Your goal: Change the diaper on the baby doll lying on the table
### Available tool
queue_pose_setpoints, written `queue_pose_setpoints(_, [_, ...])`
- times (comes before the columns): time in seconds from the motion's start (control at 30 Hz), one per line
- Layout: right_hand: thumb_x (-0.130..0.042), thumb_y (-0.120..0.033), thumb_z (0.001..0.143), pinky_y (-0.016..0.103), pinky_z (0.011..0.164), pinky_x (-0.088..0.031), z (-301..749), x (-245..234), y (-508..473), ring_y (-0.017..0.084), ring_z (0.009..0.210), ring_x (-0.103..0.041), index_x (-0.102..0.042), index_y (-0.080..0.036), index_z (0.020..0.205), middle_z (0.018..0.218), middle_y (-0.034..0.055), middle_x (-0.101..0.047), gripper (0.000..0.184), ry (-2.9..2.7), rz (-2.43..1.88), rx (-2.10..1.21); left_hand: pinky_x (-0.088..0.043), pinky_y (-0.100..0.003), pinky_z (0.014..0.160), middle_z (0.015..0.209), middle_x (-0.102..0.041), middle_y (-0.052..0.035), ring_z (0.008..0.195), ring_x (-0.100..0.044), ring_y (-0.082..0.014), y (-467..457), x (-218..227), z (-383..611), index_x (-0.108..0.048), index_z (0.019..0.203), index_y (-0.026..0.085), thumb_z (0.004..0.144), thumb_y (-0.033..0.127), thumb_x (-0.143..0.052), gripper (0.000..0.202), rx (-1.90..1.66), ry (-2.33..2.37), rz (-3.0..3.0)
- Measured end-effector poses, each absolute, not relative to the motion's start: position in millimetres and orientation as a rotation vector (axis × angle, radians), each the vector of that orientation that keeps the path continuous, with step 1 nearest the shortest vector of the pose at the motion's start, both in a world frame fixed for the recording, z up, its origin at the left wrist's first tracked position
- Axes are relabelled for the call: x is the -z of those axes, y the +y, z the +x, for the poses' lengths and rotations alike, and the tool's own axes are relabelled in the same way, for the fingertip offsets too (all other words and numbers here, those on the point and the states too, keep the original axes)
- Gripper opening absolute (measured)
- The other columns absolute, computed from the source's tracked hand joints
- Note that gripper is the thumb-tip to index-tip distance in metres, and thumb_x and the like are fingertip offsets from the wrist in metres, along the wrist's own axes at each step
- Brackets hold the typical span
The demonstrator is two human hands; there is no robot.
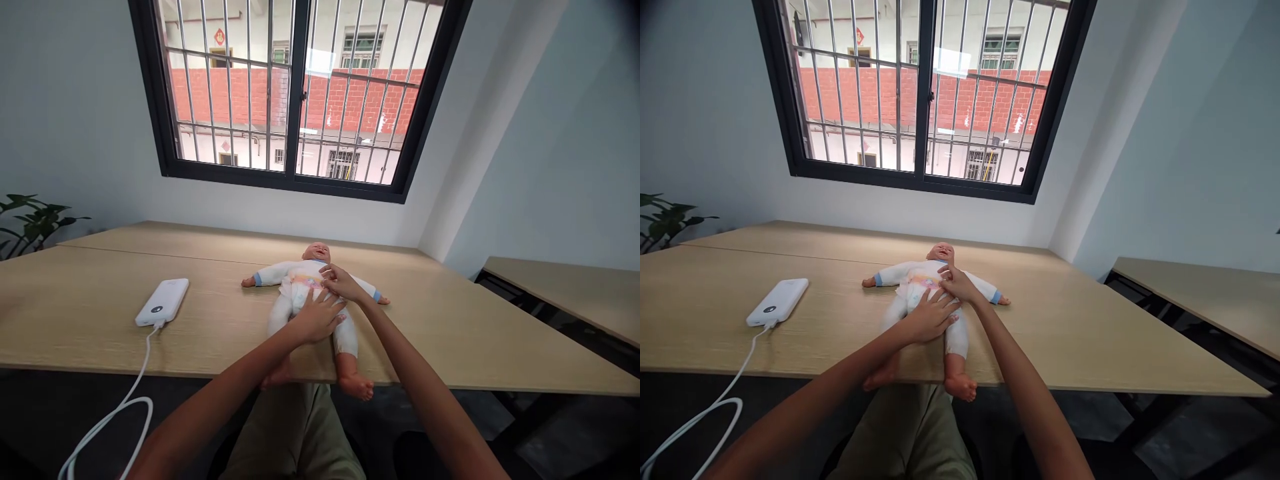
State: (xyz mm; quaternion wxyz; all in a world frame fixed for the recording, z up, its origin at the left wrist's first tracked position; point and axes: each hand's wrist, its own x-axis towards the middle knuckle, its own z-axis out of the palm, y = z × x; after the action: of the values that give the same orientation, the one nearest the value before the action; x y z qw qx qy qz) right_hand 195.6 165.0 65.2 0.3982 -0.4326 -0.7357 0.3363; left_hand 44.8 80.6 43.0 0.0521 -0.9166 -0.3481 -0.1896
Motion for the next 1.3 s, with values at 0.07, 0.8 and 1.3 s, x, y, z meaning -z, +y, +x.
queue_pose_setpoints(0.07, [-0.062,-0.019,0.066,0.022,0.053,-0.042,192.0,-65.8,163.1,0.011,0.059,-0.054,-0.057,-0.021,0.098,0.070,-0.0046,-0.059,0.033,-1.857,-1.124,-0.834,-0.022,-0.065,0.111,0.146,-0.045,-0.0081,0.140,-0.029,-0.0313,80.3,-42.4,46.6,-0.044,0.139,0.026,0.101,0.037,-0.027,0.044,0.563,-1.043,-2.795])
queue_pose_setpoints(0.8, [-0.064,-0.050,0.063,0.031,0.074,-0.049,222.3,-31.5,176.1,0.018,0.074,-0.060,-0.061,-0.021,0.074,0.072,0.0023,-0.064,0.031,-1.105,-1.001,-0.735,-0.043,-0.037,0.100,0.118,-0.068,-0.0092,0.110,-0.060,-0.0255,120.9,-60.7,11.3,-0.063,0.117,0.021,0.092,0.044,-0.045,0.038,1.241,-1.275,-2.988])
queue_pose_setpoints(1.3, [-0.063,-0.061,0.073,0.030,0.059,-0.046,216.6,-1.8,180.7,0.017,0.062,-0.054,-0.057,-0.019,0.070,0.063,0.0020,-0.061,0.042,-1.285,-1.246,-0.625,-0.051,-0.028,0.076,0.076,-0.071,-0.0016,0.085,-0.065,-0.0218,193.4,-10.6,-62.0,-0.064,0.068,0.019,0.064,0.022,-0.059,0.007,1.366,-1.809,-3.161])
